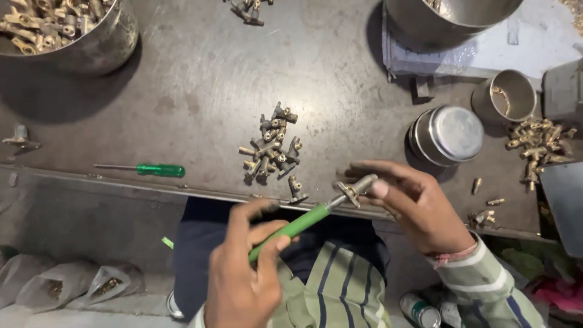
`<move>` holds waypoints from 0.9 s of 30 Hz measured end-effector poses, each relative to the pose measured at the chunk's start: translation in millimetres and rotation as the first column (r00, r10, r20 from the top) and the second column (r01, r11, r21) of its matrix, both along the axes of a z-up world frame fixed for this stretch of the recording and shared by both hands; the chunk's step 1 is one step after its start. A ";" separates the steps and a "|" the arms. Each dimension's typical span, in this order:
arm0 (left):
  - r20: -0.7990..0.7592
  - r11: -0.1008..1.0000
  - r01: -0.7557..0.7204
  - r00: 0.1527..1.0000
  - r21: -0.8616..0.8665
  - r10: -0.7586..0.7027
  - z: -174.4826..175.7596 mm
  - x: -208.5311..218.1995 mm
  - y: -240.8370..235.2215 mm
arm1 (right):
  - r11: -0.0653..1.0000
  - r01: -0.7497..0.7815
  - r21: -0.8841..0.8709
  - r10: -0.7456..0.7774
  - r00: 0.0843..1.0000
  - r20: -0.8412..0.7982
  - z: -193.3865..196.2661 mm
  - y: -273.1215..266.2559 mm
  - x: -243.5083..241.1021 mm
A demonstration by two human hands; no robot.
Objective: The recorder is using a specialized tool to assemble or clean small brass valve components at a workbench.
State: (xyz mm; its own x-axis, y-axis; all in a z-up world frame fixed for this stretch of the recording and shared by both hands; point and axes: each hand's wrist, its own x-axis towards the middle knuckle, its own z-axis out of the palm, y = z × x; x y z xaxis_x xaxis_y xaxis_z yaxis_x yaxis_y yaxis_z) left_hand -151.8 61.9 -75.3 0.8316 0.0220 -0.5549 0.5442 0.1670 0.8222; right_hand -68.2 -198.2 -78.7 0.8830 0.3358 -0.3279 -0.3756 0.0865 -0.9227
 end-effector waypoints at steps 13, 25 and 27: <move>0.617 0.772 -0.226 0.743 0.594 -0.258 9.1 1.6 -15.8 | 0.985 0.157 0.073 -0.144 0.977 -0.156 -32.9 -10.2 -3.5; 0.446 0.759 0.013 0.803 0.650 -0.395 11.9 0.7 -18.5 | 0.942 0.256 0.218 -0.236 0.965 -0.112 -50.1 -12.5 -15.2; 0.616 0.601 -0.265 0.604 0.754 -0.506 11.4 5.0 -17.6 | 0.936 0.269 0.227 -0.254 0.963 -0.093 -54.1 -13.8 -15.0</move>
